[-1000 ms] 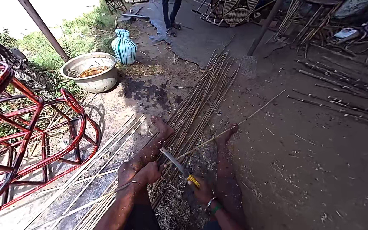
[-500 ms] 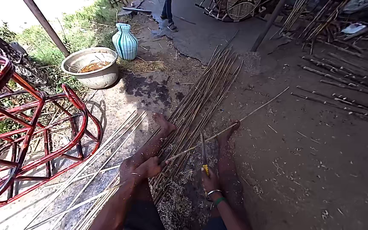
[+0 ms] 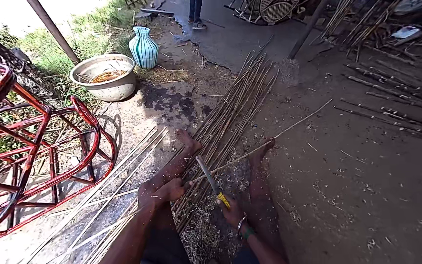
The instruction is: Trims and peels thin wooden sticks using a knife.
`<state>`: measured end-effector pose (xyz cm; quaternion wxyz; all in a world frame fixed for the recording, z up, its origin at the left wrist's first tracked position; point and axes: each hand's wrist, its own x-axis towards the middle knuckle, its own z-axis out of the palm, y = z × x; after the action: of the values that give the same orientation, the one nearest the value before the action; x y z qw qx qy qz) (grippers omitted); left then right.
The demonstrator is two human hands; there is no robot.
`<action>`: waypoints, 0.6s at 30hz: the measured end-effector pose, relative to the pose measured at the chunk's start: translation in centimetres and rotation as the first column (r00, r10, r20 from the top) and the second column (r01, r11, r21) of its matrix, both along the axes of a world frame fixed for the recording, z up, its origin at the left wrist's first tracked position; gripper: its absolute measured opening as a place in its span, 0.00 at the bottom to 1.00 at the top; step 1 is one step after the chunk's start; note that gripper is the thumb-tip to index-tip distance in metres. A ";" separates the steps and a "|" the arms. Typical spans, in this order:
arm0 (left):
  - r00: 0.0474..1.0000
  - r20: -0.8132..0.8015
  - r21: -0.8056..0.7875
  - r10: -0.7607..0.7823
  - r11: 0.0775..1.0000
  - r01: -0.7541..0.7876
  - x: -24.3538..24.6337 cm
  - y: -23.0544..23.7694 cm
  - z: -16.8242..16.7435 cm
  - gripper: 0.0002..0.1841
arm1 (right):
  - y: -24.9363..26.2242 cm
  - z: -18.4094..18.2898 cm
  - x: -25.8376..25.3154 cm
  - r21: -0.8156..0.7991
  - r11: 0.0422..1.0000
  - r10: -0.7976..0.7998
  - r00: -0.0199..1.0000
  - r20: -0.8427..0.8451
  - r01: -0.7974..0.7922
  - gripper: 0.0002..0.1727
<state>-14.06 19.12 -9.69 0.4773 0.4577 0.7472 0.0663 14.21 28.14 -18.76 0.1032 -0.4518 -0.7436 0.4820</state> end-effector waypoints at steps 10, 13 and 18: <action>0.994 -0.109 0.023 -0.009 1.000 0.012 1.0 -0.5 -0.5 0.36 | 0.3 -1.3 0.5 -0.018 0.993 -0.116 0.992 0.048 0.117 0.27; 0.990 -0.140 0.006 -0.023 1.000 0.024 0.5 -0.2 -0.4 0.37 | -0.5 0.3 -0.3 -0.010 0.994 0.110 0.992 0.061 -0.110 0.29; 0.960 -0.276 -0.079 -0.050 0.996 0.029 1.9 -1.9 2.7 0.41 | 1.7 -1.4 0.6 -0.192 0.926 -0.325 0.945 0.033 0.325 0.30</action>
<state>-12.13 17.21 -7.03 0.3858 0.4594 0.7993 -0.0358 14.81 29.83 -20.12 0.1364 -0.5767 -0.6078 0.5286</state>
